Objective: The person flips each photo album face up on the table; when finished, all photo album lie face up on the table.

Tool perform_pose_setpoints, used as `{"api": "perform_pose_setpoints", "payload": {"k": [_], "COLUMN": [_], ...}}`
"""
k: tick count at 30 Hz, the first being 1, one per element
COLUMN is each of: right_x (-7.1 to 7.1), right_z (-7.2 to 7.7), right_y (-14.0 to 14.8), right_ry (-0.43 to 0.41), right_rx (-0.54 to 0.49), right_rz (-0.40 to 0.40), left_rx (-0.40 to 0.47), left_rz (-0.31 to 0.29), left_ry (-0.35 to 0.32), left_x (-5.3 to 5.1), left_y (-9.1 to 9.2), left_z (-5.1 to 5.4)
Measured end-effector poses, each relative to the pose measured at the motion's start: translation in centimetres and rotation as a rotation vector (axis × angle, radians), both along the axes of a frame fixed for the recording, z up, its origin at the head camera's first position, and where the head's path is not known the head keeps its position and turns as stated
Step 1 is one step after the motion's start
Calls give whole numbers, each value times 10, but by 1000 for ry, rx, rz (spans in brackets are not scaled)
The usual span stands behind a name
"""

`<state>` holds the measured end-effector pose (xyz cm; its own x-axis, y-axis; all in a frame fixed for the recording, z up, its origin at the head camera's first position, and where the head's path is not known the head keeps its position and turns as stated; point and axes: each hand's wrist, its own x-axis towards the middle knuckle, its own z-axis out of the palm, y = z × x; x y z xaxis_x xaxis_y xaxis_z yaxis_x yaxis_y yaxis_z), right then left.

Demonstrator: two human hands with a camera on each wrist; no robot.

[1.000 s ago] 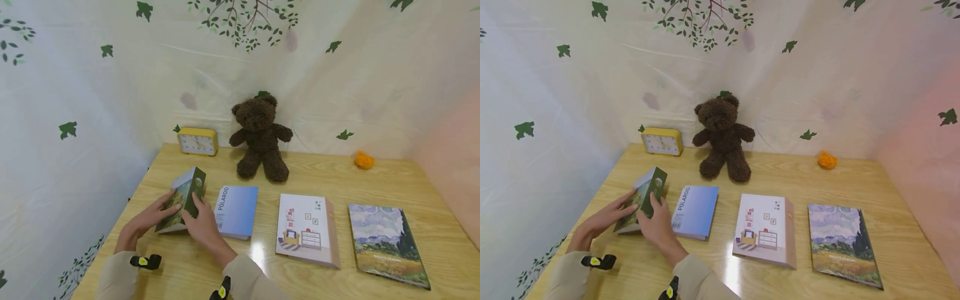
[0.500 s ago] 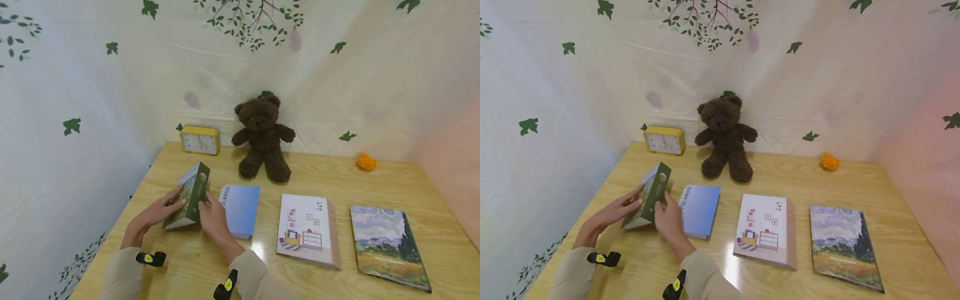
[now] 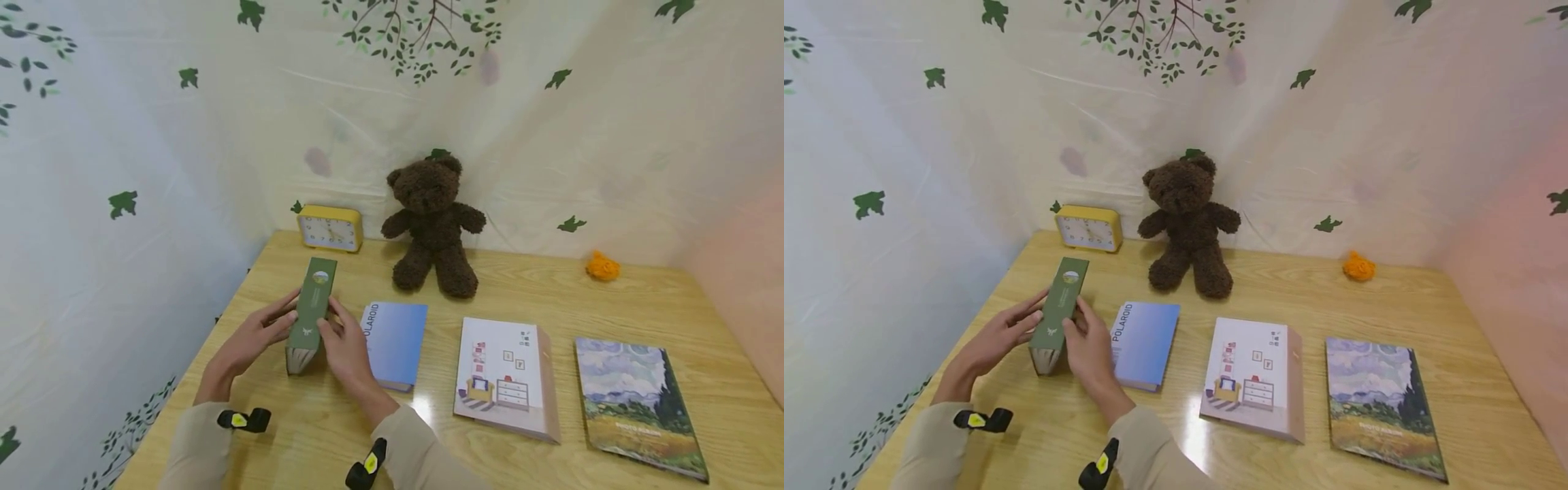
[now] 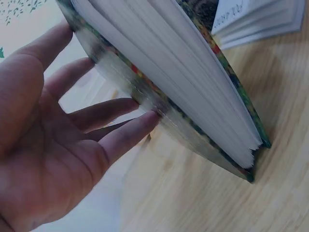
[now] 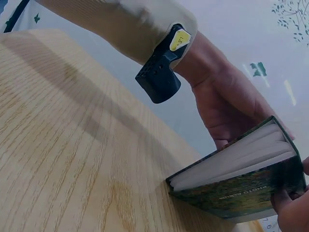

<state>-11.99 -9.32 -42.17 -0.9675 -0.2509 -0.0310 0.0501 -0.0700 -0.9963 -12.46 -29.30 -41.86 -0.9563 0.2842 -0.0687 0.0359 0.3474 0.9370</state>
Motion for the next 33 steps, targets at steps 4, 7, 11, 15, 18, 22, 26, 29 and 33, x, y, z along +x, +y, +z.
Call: {"api": "perform_pose_setpoints", "payload": {"k": [4,7,11,15,18,22,26,29,33], "right_x": [1,1,1,2,3,5,7,8,9], "right_z": [3,3,0,-3,-7,-13,-21,-26,-35], "right_y": [-5,-10,-17,-23,-27,-32,-36,-37,-38], "right_ry": [35,54,65,73,62,34,47,57,55], "right_rx": [10,33,75,118,120,148,231,299,365], "right_rz": [-5,-6,4,23,50,93,127,157,221], "left_rx": [-10,-45,-69,-59,-72,-176,-282,-376,-509], "left_rz": [47,69,107,155,181,228,288,315,331], "left_ry": [23,38,44,36,47,89,115,174,257], "left_x": [0,-1,-2,-1,-1,0,1,-1,-3], "left_y": [-1,-2,-5,-8,-9,-11,-14,-17,-22], "left_z": [6,11,13,12,13,19,27,31,33]}}
